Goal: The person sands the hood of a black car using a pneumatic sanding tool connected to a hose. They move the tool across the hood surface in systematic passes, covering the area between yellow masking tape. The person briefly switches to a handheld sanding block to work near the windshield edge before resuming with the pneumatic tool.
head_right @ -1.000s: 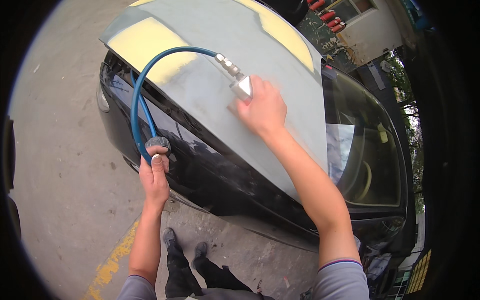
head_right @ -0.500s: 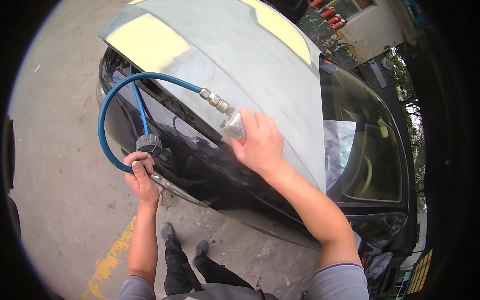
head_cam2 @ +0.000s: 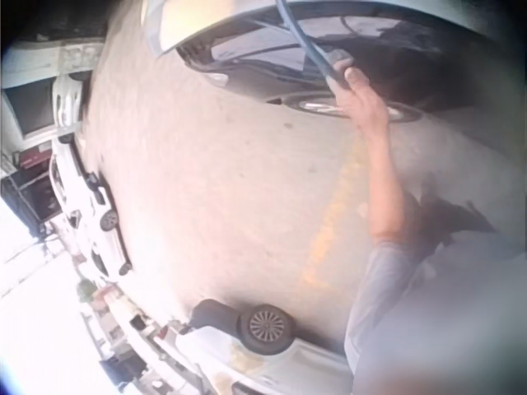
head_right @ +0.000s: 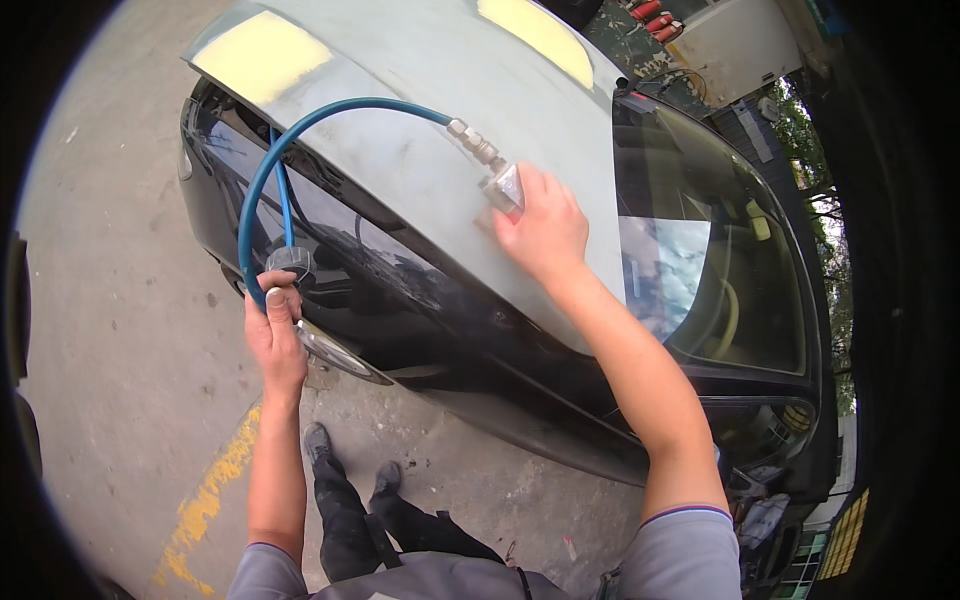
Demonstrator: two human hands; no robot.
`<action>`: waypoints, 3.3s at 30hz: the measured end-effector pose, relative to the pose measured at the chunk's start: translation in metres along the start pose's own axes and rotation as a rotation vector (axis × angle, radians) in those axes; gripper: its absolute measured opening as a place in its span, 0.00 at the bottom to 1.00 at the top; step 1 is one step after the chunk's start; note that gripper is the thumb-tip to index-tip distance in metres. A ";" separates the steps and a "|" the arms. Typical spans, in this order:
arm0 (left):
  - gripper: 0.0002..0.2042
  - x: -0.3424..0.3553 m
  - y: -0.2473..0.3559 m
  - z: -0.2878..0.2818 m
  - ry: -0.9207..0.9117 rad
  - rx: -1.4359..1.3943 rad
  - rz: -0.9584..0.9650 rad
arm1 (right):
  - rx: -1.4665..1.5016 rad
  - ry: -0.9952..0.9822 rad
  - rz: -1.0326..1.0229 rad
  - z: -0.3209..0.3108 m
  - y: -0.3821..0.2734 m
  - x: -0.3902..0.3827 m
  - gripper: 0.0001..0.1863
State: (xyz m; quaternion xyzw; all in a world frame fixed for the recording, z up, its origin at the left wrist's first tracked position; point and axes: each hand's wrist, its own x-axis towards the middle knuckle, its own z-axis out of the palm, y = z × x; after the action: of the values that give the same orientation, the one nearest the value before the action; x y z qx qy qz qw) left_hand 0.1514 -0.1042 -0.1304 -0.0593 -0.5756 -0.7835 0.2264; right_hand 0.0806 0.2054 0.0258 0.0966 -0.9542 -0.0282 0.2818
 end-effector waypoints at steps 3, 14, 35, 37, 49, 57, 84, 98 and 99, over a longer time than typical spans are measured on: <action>0.16 -0.014 0.007 0.016 -0.098 0.103 -0.052 | -0.058 -0.018 0.070 -0.007 0.029 -0.008 0.28; 0.17 -0.053 -0.002 0.030 -0.092 0.186 0.016 | -0.032 0.021 -0.004 -0.029 0.073 -0.073 0.33; 0.24 -0.072 -0.013 0.022 -0.175 0.297 0.093 | -0.029 -0.028 0.017 -0.045 0.098 -0.105 0.36; 0.25 -0.074 -0.012 0.026 -0.189 0.249 0.052 | -0.023 -0.048 0.056 -0.043 0.085 -0.101 0.36; 0.26 -0.081 -0.029 0.007 -0.022 0.108 0.143 | 0.028 0.081 -0.065 -0.021 0.024 -0.102 0.32; 0.27 -0.085 -0.029 0.003 -0.008 0.075 0.107 | -0.003 0.114 -0.112 -0.013 0.015 -0.085 0.34; 0.28 -0.090 -0.045 -0.008 0.092 0.064 0.198 | 0.017 0.092 -0.277 -0.036 0.053 -0.146 0.36; 0.29 -0.092 -0.041 -0.019 0.166 0.029 0.214 | -0.001 0.138 -0.272 -0.009 -0.008 -0.103 0.32; 0.29 -0.092 -0.040 -0.019 0.172 0.020 0.215 | -0.003 0.137 -0.270 -0.007 -0.013 -0.099 0.32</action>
State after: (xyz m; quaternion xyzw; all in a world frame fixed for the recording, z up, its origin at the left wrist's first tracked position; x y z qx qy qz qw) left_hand 0.2193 -0.0862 -0.2043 -0.0508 -0.5522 -0.7512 0.3580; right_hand 0.1678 0.2128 -0.0225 0.2255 -0.9110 -0.0605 0.3399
